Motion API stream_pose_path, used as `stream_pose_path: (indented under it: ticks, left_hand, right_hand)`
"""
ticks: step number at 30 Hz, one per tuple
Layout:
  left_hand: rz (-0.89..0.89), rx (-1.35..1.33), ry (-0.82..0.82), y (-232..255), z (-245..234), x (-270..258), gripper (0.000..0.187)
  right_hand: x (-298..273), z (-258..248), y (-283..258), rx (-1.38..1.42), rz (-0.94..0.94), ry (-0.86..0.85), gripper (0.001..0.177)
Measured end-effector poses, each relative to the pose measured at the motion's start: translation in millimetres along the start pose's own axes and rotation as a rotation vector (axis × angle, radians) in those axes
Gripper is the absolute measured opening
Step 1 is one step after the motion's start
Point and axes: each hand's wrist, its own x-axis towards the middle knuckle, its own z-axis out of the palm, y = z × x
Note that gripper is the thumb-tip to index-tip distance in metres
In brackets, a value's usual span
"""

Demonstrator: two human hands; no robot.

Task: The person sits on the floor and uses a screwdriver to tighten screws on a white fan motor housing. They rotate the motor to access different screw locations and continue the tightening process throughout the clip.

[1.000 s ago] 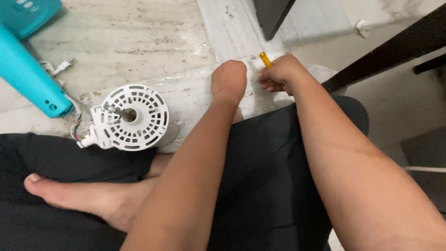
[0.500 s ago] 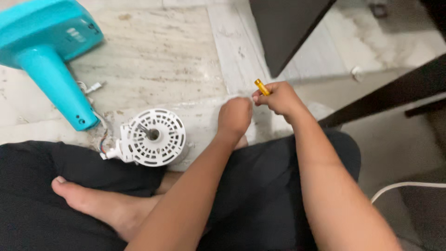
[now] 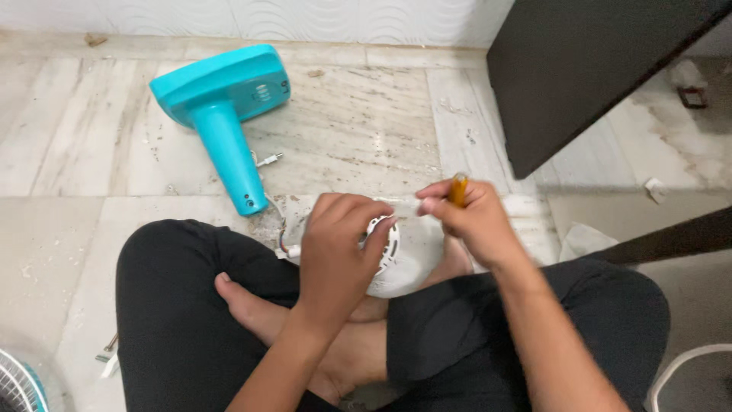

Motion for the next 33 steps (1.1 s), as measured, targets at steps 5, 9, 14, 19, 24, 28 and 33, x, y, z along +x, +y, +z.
stream_pose_path:
  ticks: [5,9,14,19,24,28,33]
  left_hand:
    - [-0.004,0.065,0.035,-26.2,-10.8,-19.4,0.017]
    - [0.035,0.058,0.042,-38.8,-9.8,-30.9,0.019]
    - [0.045,-0.022,0.017,-47.5,-9.1,-36.1,0.020]
    - [0.055,-0.081,-0.014,-56.1,-5.1,-36.4,0.023]
    - [0.042,-0.046,-0.028,-59.9,-8.6,-40.4,0.050]
    - [-0.008,0.099,-0.056,-61.2,-2.0,-45.9,0.087]
    - [-0.118,0.283,-0.141,-64.6,13.5,-51.0,0.109]
  right_hand:
    - [-17.2,58.6,17.3,-0.004,-0.040,-0.040,0.016]
    - [-20.0,68.7,21.3,0.033,-0.063,-0.065,0.015]
    - [-20.3,63.0,16.6,0.007,0.029,-0.054,0.012]
    - [-19.6,63.8,15.6,0.010,0.118,-0.055,0.009]
    - [-18.3,60.8,19.2,-0.021,0.113,-0.087,0.009]
    - [-12.0,54.0,23.2,-0.105,0.038,0.037,0.010]
    - [-6.9,48.3,26.2,-0.213,-0.121,0.101,0.014]
